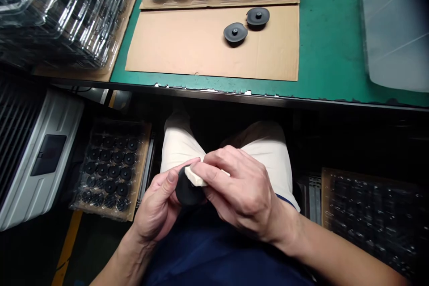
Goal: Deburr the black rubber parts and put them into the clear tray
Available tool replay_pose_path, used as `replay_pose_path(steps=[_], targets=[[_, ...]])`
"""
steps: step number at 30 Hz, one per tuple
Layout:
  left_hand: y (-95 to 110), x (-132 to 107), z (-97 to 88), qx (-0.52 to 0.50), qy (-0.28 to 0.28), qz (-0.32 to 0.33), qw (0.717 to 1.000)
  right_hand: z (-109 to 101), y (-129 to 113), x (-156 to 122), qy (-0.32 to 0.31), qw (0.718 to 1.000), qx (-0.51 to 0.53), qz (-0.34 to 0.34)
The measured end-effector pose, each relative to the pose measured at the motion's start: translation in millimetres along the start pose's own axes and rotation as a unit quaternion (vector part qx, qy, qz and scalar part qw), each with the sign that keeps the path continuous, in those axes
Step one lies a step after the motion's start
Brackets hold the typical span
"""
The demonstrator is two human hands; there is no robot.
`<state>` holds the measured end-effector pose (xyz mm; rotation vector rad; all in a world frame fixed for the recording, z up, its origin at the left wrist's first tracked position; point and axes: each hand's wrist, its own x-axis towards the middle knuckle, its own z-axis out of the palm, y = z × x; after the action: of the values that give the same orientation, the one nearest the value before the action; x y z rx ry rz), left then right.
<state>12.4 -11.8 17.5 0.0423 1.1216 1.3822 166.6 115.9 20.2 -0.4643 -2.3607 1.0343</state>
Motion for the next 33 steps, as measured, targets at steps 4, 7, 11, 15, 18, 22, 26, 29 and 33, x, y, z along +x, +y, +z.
replay_pose_path(steps=[4,7,11,15,18,22,26,29,33], targets=[[5,1,2.3,-0.006,0.068,0.093,0.993,7,-4,-1,0.014,0.993,0.062,0.101],[9,4,0.2,0.037,0.072,0.054,0.995,9,-3,-5,-0.002,0.993,0.039,0.112],[9,6,-4.5,0.065,-0.006,-0.051,0.997,4,6,-2,-0.032,0.999,-0.023,-0.016],[5,5,-1.2,0.008,0.009,-0.009,1.000,7,6,4,0.005,0.999,-0.025,-0.031],[2,3,1.4,0.012,0.077,0.124,0.989,17,-1,3,0.021,0.990,0.089,0.112],[3,2,-5.0,0.043,0.078,0.108,0.990,22,-3,-2,0.001,0.981,0.126,0.145],[4,-1,-13.2,0.045,0.009,-0.026,0.999,13,5,-1,-0.030,0.998,0.042,0.037],[2,-4,-13.5,-0.008,-0.029,-0.098,0.995,6,10,3,-0.078,0.993,0.032,-0.084],[0,-3,-8.0,-0.081,-0.001,-0.060,0.995,10,9,7,-0.017,0.997,0.007,-0.074]])
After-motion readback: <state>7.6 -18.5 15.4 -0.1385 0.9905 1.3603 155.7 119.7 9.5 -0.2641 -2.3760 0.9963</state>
